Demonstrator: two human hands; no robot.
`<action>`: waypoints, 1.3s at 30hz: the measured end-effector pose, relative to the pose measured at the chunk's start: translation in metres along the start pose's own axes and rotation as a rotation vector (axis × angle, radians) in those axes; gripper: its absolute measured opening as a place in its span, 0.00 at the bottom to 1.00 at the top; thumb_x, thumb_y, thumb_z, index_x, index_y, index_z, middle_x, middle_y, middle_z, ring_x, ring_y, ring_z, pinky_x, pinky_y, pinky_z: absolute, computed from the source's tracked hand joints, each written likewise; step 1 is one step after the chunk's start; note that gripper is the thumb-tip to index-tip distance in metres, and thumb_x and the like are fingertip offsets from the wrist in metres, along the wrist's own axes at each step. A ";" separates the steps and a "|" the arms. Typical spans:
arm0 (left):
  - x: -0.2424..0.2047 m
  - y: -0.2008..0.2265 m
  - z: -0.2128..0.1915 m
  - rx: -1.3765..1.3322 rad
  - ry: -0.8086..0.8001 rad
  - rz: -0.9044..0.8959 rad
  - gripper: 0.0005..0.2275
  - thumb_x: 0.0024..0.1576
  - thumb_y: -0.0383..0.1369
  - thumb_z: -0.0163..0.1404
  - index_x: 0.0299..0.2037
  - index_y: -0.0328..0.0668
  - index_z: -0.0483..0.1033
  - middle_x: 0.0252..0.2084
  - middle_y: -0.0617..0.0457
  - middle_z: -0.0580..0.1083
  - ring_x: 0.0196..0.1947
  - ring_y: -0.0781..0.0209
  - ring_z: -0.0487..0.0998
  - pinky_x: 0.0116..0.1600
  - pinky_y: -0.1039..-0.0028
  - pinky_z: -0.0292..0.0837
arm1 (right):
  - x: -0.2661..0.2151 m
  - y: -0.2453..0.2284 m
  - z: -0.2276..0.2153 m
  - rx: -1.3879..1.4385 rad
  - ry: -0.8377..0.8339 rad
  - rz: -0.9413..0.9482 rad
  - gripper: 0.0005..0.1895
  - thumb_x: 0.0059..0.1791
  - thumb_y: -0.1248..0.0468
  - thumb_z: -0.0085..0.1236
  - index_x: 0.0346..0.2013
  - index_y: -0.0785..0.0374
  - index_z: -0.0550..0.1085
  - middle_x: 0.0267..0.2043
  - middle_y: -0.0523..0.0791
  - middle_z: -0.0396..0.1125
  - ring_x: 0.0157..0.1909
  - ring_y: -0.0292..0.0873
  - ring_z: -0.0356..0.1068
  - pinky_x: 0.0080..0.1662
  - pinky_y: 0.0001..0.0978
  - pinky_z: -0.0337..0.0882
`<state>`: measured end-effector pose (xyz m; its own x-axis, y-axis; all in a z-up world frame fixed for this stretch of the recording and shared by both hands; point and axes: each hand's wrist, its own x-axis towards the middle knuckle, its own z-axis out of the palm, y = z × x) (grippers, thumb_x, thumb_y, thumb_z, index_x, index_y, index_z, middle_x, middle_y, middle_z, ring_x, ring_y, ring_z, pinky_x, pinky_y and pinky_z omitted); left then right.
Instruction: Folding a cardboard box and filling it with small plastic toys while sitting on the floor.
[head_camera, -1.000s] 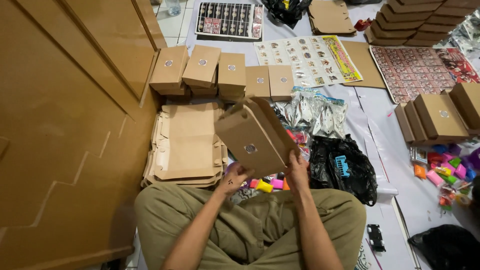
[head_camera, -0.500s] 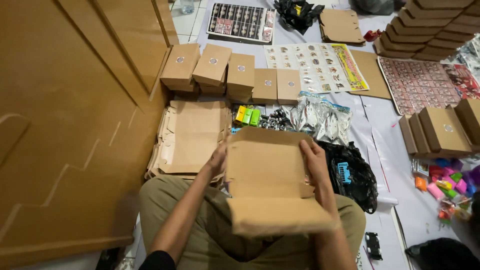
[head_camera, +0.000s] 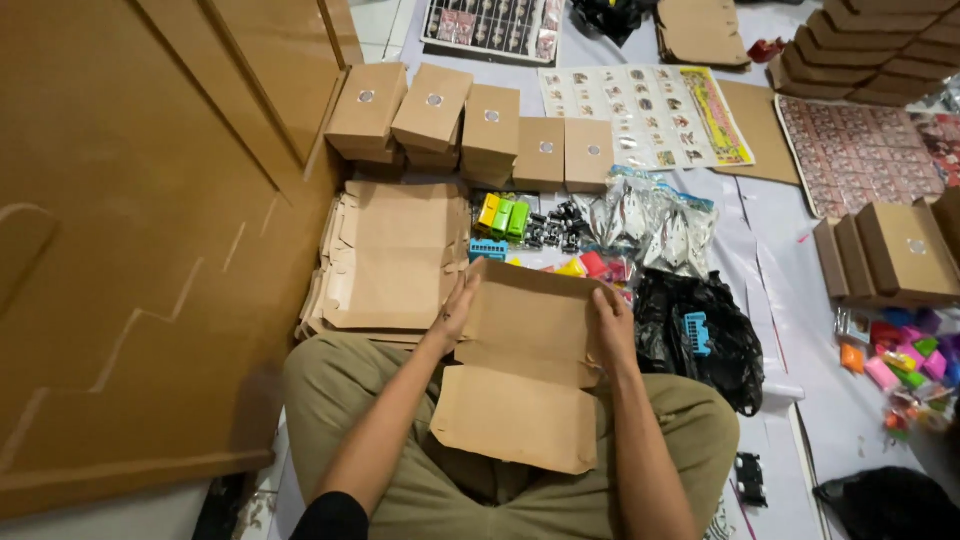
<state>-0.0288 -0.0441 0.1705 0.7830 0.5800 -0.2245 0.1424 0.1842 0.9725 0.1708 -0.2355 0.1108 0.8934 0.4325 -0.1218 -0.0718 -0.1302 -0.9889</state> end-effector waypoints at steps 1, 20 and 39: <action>-0.003 0.003 0.000 0.001 -0.004 -0.003 0.32 0.66 0.57 0.35 0.77 0.52 0.50 0.79 0.43 0.47 0.78 0.41 0.42 0.78 0.50 0.38 | 0.002 -0.001 -0.001 0.000 0.004 0.003 0.26 0.53 0.51 0.61 0.61 0.63 0.73 0.59 0.58 0.67 0.62 0.55 0.66 0.62 0.54 0.64; 0.012 -0.004 0.002 -0.189 0.099 -0.154 0.37 0.57 0.56 0.56 0.71 0.41 0.62 0.71 0.37 0.63 0.73 0.43 0.57 0.73 0.49 0.53 | 0.000 -0.011 -0.001 0.229 -0.215 0.064 0.16 0.48 0.64 0.62 0.51 0.60 0.79 0.48 0.50 0.74 0.49 0.42 0.71 0.57 0.39 0.70; 0.013 -0.010 -0.001 0.148 0.044 -0.128 0.35 0.65 0.59 0.37 0.67 0.32 0.67 0.69 0.32 0.64 0.72 0.40 0.59 0.73 0.53 0.55 | -0.004 -0.009 -0.001 -0.192 -0.112 -0.138 0.08 0.52 0.57 0.64 0.39 0.57 0.84 0.34 0.44 0.77 0.39 0.35 0.70 0.47 0.35 0.73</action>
<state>-0.0209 -0.0380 0.1578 0.7260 0.5942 -0.3463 0.3294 0.1416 0.9335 0.1686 -0.2373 0.1198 0.8334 0.5526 -0.0061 0.1426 -0.2258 -0.9637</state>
